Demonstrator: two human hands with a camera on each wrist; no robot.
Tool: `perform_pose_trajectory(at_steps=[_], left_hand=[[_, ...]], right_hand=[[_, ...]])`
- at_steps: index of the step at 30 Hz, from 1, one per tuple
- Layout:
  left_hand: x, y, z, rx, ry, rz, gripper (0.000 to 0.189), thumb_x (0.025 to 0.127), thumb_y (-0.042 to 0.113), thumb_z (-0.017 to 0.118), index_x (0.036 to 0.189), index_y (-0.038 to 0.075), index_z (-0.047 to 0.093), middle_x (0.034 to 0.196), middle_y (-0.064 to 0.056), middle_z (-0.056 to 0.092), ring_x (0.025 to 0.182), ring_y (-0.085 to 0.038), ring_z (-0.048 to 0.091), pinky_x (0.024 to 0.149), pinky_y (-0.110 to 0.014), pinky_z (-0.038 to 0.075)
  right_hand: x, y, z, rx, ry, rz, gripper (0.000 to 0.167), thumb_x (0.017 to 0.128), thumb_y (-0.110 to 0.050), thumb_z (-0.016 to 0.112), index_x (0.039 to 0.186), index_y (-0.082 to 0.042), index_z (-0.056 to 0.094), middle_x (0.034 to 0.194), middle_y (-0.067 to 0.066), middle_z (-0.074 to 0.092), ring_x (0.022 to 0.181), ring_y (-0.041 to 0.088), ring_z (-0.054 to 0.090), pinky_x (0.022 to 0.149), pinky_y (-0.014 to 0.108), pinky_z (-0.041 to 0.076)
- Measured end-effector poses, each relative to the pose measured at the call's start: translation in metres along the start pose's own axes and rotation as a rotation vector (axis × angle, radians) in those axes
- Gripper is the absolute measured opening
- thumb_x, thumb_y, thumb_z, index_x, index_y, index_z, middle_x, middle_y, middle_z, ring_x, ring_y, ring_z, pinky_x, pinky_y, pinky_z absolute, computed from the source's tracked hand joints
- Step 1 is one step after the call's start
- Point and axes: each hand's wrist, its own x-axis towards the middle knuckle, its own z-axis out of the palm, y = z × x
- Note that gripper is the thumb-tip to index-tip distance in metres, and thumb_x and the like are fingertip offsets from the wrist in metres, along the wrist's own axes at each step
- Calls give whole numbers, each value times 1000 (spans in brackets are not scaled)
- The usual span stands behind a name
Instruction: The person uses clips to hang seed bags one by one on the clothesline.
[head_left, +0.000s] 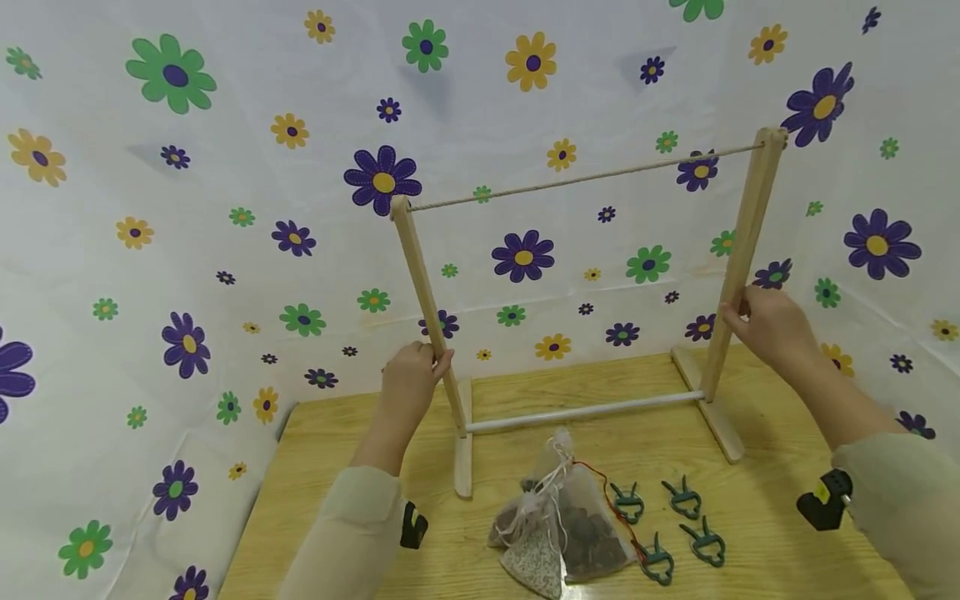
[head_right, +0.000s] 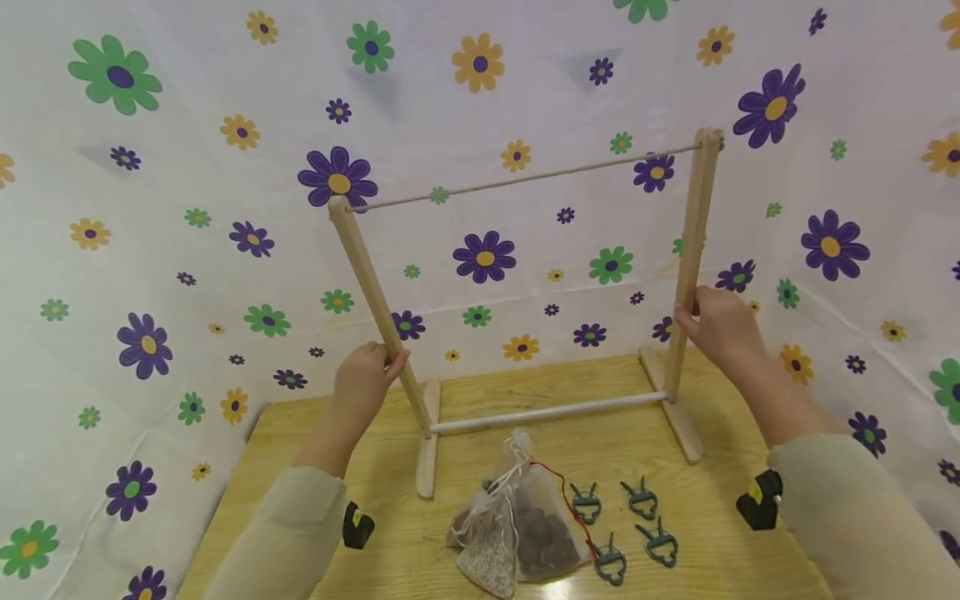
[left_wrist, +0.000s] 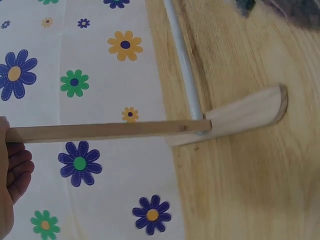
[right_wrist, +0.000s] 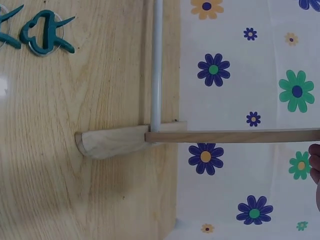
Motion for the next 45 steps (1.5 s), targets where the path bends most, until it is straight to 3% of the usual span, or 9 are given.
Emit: perform_pose_trajectory(at_steps=[9,18,21,24,27,30,35,40,45], left_hand=[[-5,12,6,-87,-52,-193,30,87,23,68,73,-3,63,65,-12,57,57,-24,55,51,-34,51],[-21,16,4,-113,-263,-318,36,91,33,63,79,-2,64,69,-10,59,58,-22,56,50,-33,50],[-34,19,6,-75,-271,-275,33,90,32,64,80,1,65,68,-7,59,55,-19,55,46,-29,46],[-50,24,12,-28,-200,-142,25,87,27,68,80,3,65,66,-5,62,51,-16,56,41,-25,44],[-65,28,20,7,-137,12,19,84,23,73,82,5,65,66,-4,64,49,-14,57,39,-23,43],[-76,31,23,5,-153,77,19,82,23,74,83,7,64,65,-2,62,49,-12,56,38,-21,40],[-86,38,17,-50,-274,56,18,83,27,73,79,11,64,59,3,56,45,-8,47,37,-19,33],[-96,51,7,-223,-430,-2,21,89,30,65,73,17,62,57,10,51,45,0,38,42,-17,32],[-111,65,6,-372,-456,13,21,88,27,65,70,18,62,58,10,52,48,3,39,45,-14,35]], right_hand=[[-2,-3,1,30,-74,136,24,92,-12,58,86,11,54,69,21,57,54,25,47,44,32,40],[-20,-4,2,52,-224,244,34,96,-18,53,94,16,55,77,27,61,57,27,54,48,37,45],[-28,-2,4,52,-299,262,39,97,-22,51,98,17,54,82,29,61,60,29,56,51,40,47],[-38,0,10,50,-336,262,39,97,-21,51,99,17,55,80,28,62,60,27,55,52,39,46],[-47,0,19,26,-311,207,33,93,-17,56,91,17,59,73,24,62,56,25,55,51,39,47],[-55,-3,27,14,-308,161,29,90,-14,58,87,15,60,71,23,62,56,26,56,51,40,48],[-71,-16,37,32,-352,119,26,89,-13,61,87,13,59,68,19,61,53,22,54,47,35,45],[-86,-26,48,14,-363,72,23,88,-16,64,82,6,60,58,6,54,45,13,42,42,28,35],[-98,-33,57,-14,-440,61,27,88,-19,65,85,7,59,57,5,54,44,12,44,42,27,37]])
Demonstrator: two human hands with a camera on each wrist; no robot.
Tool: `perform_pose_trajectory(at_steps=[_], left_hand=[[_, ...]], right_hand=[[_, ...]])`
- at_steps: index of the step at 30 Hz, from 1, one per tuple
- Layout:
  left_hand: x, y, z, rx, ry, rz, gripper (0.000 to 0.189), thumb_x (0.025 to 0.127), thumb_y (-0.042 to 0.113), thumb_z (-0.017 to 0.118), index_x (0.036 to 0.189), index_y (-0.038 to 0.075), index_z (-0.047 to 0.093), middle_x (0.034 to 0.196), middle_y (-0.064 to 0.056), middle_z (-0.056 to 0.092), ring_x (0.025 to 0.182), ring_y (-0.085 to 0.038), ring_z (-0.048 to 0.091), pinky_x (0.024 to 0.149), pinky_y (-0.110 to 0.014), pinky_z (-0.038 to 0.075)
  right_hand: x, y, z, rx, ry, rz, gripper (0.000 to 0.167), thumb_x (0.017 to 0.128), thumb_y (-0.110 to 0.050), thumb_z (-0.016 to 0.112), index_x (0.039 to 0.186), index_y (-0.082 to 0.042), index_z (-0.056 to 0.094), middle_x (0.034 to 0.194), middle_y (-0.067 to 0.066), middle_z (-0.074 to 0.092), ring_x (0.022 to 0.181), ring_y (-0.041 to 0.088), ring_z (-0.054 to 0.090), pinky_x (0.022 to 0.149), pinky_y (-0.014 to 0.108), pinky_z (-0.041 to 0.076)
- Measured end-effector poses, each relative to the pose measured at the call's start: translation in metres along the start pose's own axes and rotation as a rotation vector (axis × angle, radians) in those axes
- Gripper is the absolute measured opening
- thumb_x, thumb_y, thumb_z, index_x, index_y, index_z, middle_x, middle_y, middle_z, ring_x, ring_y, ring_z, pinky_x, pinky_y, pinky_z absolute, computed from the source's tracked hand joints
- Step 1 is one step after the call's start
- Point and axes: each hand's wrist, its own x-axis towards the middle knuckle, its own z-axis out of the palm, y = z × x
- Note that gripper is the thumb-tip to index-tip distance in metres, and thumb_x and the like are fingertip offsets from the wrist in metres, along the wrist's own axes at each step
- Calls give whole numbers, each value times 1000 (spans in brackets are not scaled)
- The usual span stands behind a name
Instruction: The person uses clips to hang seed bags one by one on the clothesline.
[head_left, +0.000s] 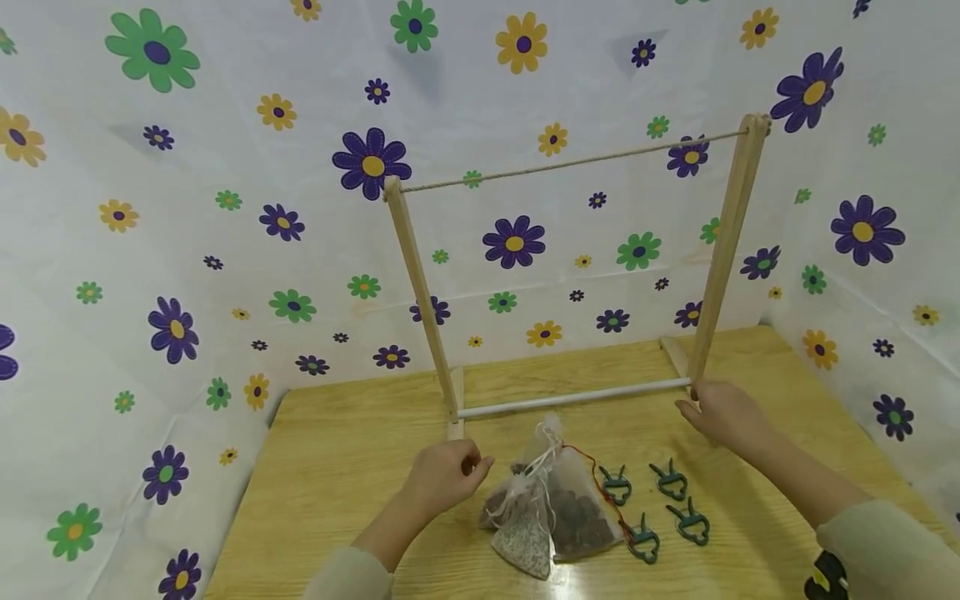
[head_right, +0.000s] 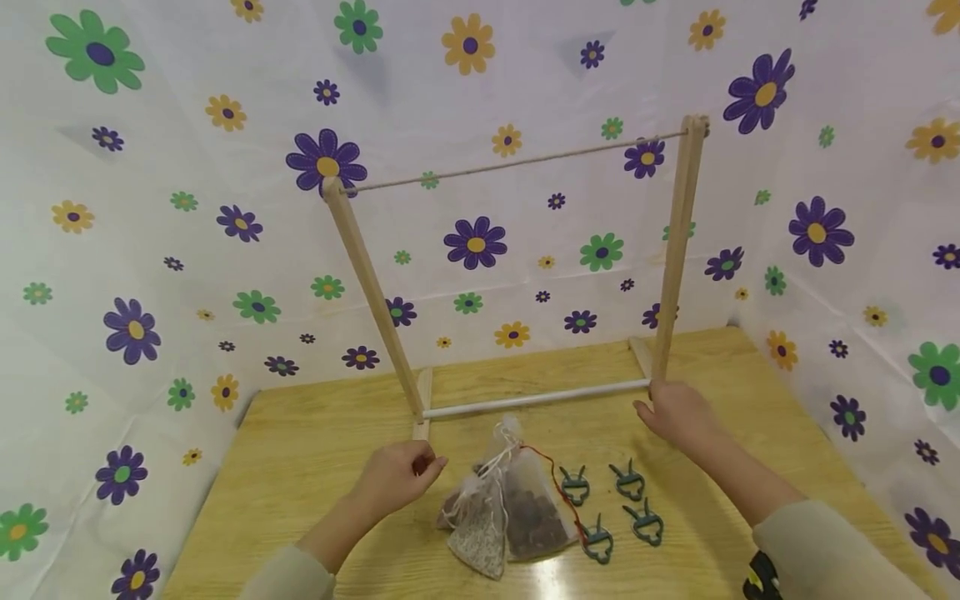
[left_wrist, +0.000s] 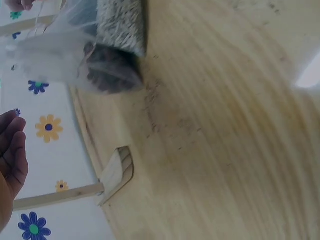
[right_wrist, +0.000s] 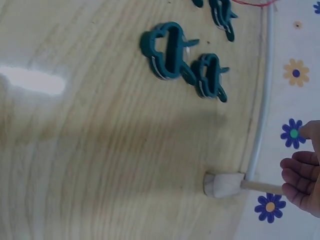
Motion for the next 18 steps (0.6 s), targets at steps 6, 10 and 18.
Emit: perform_pose_trajectory(at_steps=[6,10,18], left_hand=[[-11,12,15,-49,36,185,17,84,23,68,69,18,62,59,11,53,51,5,40,49,-10,35],[-12,26,25,-73,126,359,19,85,22,66,67,18,59,58,12,53,52,5,40,50,-7,34],[-14,68,43,-211,32,490,28,95,29,54,72,18,65,61,12,57,55,6,46,59,-4,37]], right_hand=[[-10,-7,19,-30,-102,-7,32,88,-25,66,70,-1,52,51,1,43,42,10,34,41,22,27],[-15,-12,29,8,-194,7,35,87,-28,66,67,-4,49,52,-1,39,44,9,30,43,21,26],[-20,-21,44,50,-321,49,47,84,-37,70,55,-12,43,51,-5,34,45,8,29,44,22,28]])
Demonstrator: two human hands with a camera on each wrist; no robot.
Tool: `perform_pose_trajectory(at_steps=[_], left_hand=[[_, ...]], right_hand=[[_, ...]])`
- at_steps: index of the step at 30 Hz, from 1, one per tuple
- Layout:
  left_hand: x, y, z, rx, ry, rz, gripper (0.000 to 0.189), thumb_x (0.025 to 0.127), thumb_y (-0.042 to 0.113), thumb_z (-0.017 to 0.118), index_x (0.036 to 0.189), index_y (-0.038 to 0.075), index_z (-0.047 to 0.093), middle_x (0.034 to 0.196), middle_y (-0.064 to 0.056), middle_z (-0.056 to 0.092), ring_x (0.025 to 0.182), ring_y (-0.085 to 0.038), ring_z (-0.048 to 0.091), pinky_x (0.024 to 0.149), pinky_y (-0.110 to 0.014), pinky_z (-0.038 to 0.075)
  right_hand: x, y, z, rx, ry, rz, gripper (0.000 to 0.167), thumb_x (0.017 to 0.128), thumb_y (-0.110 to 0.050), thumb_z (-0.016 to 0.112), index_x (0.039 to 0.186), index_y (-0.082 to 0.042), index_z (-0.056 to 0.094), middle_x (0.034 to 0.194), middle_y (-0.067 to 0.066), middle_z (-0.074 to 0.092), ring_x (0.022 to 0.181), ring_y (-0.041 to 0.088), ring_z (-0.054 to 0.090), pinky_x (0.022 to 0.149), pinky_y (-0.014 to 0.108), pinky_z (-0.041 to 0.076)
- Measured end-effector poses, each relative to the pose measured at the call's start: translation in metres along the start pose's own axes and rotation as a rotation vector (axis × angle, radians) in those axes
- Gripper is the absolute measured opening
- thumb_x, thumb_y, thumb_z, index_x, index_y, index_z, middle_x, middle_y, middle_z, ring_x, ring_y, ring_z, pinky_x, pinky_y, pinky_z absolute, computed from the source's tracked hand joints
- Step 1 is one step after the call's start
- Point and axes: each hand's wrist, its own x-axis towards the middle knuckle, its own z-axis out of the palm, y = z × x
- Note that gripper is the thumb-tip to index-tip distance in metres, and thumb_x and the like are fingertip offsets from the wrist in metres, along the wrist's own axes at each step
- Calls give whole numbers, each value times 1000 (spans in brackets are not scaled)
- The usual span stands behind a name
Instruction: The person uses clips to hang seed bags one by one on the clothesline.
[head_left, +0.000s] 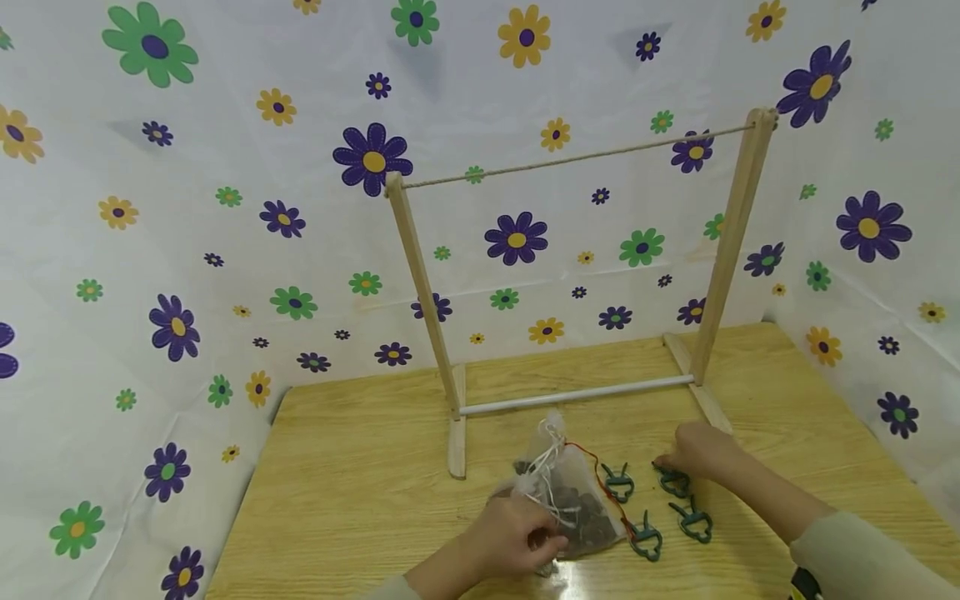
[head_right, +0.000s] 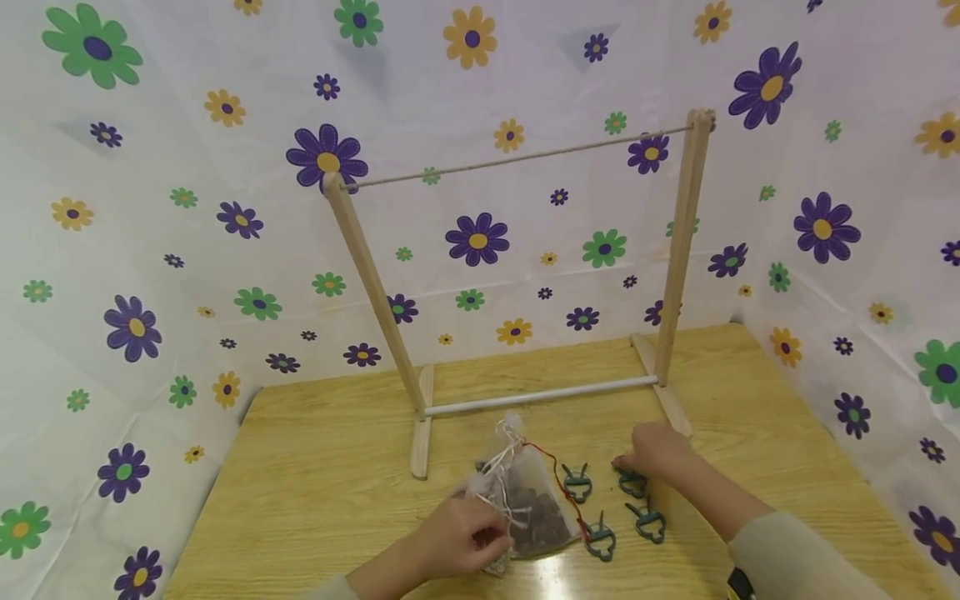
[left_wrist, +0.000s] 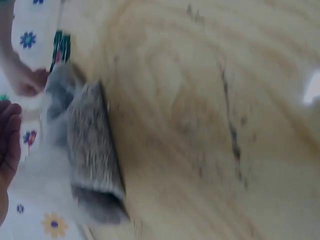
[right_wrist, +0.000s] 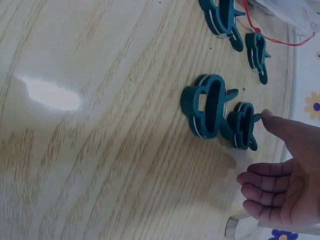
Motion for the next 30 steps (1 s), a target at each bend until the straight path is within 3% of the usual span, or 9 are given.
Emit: perform_pose_trajectory(at_steps=[4,7,12,15,19,22,26,30], left_hand=[[6,14,14,-144,-166,-139,26,96,29,53,81,14,68,68,9,63,59,9,48,61,-2,37],[11,19,22,-214,-238,-314,27,96,31,53,86,13,69,73,9,65,63,11,50,60,-3,39],[18,15,27,-250,-207,-639,28,94,34,56,86,11,70,73,10,65,62,7,54,56,-10,44],[18,8,26,-201,-210,-763,29,92,35,57,84,10,71,69,8,65,58,1,55,52,-17,44],[19,-2,26,-156,-226,-878,33,92,37,58,82,9,70,68,3,65,58,-7,56,51,-24,45],[21,-8,25,-178,-223,-945,36,91,38,59,84,5,70,73,-2,67,61,-12,59,53,-27,47],[23,-15,23,-166,-209,-965,36,90,35,60,88,0,68,75,-6,66,62,-16,60,53,-28,47],[26,-21,22,-174,-171,-971,31,90,33,62,98,2,65,85,-5,67,71,-17,63,57,-29,49]], right_hand=[[0,-3,4,25,-30,-12,53,80,-40,73,49,-17,37,49,-7,28,45,7,26,45,21,26],[1,-4,3,32,-55,-5,51,79,-41,74,53,-16,38,52,-6,32,48,9,29,47,23,28],[5,-5,-2,-2,-101,14,46,78,-43,75,62,-9,47,62,0,44,55,14,38,52,28,35],[8,-6,-4,-6,-130,16,45,77,-43,75,68,-6,52,66,3,49,58,16,41,55,30,38],[10,-7,-4,-22,-139,22,45,77,-42,75,65,-7,50,65,3,49,58,16,41,55,30,38],[12,-7,-4,-26,-145,11,45,78,-40,74,62,-8,47,64,2,47,57,15,39,54,29,36],[14,-8,-5,1,-175,-1,42,79,-37,73,63,-9,46,64,2,44,57,15,38,55,28,35],[17,-9,-4,51,-201,26,40,78,-33,73,62,-10,45,62,1,43,56,14,37,54,26,33]])
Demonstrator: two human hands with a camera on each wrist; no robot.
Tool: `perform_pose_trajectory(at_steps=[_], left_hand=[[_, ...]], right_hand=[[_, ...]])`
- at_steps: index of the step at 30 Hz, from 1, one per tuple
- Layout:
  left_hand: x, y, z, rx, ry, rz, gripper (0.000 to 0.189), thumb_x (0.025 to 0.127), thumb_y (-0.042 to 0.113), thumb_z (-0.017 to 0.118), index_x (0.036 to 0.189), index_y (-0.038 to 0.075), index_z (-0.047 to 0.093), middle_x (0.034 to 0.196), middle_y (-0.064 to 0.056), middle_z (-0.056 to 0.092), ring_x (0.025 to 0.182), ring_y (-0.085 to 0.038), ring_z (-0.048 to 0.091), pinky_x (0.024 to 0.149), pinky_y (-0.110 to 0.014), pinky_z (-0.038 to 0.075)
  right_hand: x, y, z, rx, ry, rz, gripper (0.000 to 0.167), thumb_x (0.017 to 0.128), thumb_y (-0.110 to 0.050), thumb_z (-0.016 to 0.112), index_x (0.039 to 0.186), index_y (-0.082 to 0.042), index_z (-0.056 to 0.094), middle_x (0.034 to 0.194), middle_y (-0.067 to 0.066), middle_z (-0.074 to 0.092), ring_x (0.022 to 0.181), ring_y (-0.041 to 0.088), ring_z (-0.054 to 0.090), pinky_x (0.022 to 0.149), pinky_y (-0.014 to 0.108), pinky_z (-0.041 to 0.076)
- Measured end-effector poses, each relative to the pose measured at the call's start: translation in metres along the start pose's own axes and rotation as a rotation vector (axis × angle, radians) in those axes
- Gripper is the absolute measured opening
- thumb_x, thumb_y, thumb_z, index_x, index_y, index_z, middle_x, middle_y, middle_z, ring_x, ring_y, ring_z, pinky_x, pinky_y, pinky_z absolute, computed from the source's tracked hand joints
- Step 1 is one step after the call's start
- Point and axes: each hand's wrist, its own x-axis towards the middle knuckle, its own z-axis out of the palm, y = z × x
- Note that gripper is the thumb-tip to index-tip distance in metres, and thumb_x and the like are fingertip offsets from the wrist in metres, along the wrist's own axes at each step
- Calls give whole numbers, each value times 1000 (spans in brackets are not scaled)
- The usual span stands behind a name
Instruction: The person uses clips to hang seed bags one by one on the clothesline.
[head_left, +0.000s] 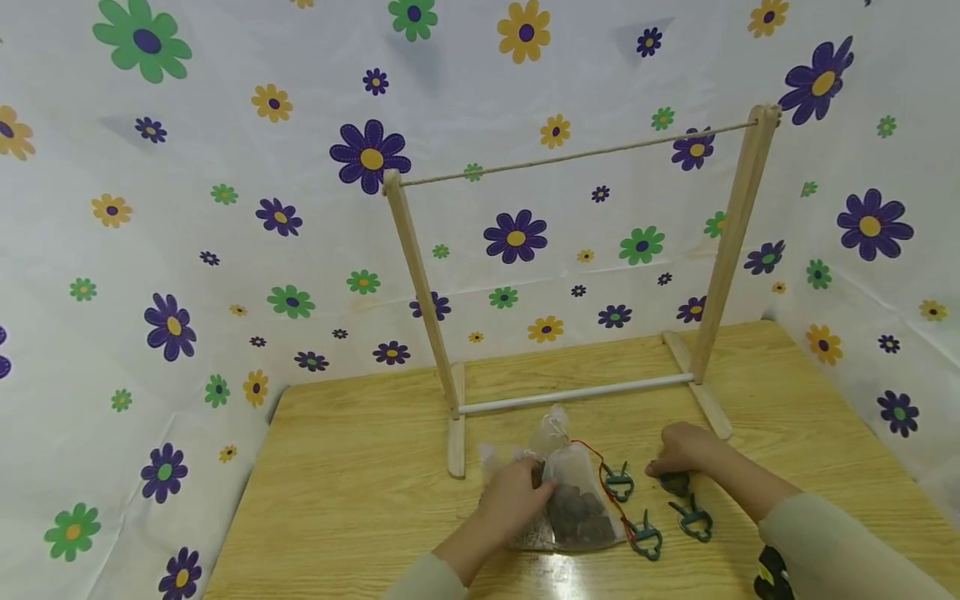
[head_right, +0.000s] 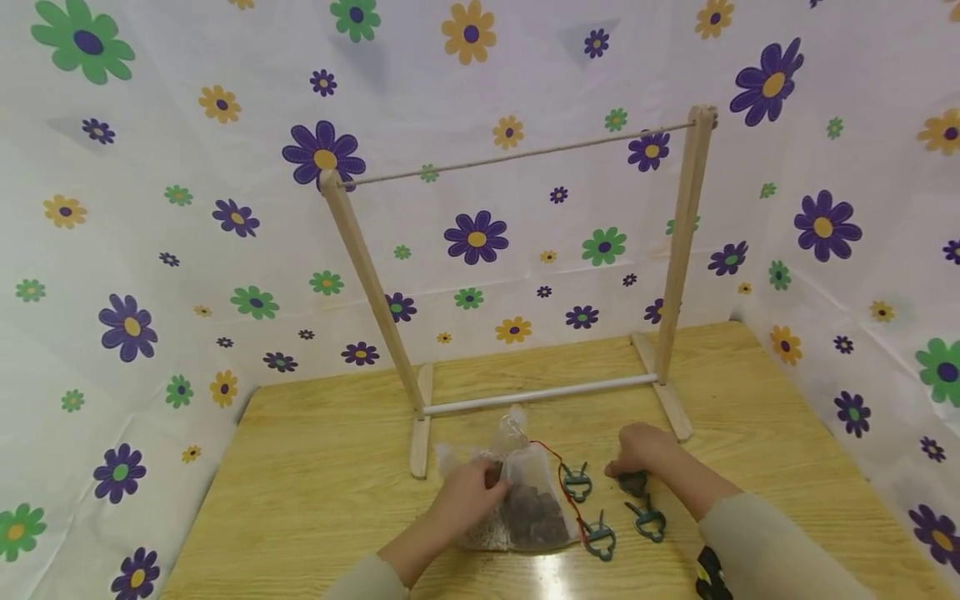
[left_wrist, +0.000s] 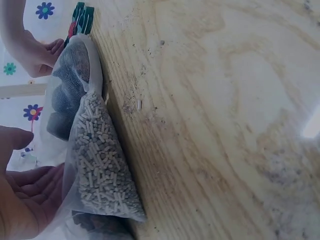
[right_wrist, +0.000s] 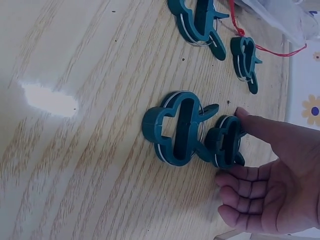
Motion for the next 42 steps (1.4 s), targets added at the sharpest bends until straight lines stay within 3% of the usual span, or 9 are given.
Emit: perform_pose_trajectory(at_steps=[5,11,19,24,30,35,42], left_hand=[[6,-2,2,-139,19,-24,24,88,28,67,98,7,64,86,0,66,73,-11,61,60,-27,50],[11,-5,4,-213,26,-13,28,85,33,70,98,9,65,82,3,65,73,-8,61,60,-24,50],[15,0,5,-224,-24,30,25,86,33,69,90,8,66,83,3,61,71,-8,55,60,-24,46],[19,2,4,-282,-79,50,22,87,24,68,91,3,64,78,-1,59,66,-8,51,56,-24,44],[18,4,3,-243,-60,128,13,90,18,63,89,6,67,78,2,59,65,-4,49,56,-22,44],[14,11,4,-143,-15,174,21,89,15,60,69,10,57,66,7,47,58,-4,41,51,-20,37],[11,15,2,-76,-42,229,31,95,24,57,66,14,52,59,8,43,51,-3,37,47,-19,34]], right_hand=[[4,1,2,49,-17,34,35,75,-28,73,57,-12,47,56,0,46,46,11,39,45,23,33],[7,2,1,42,38,29,32,66,-21,70,52,-15,42,53,-3,40,48,11,35,46,22,30],[4,2,-10,81,107,-72,43,71,-14,74,49,-18,36,44,-10,27,43,5,24,44,19,23],[4,4,-15,81,132,-122,35,73,-13,73,57,-13,42,47,-8,31,44,6,27,45,20,25],[3,7,-18,85,138,-167,18,75,-11,67,73,-7,50,59,-1,45,51,10,37,49,24,31],[-3,6,-21,75,160,-191,19,77,-11,68,81,-4,51,66,1,47,56,12,40,52,26,33],[-14,2,-32,76,164,-237,19,75,-11,67,82,-6,50,66,-1,44,56,10,37,52,24,31]])
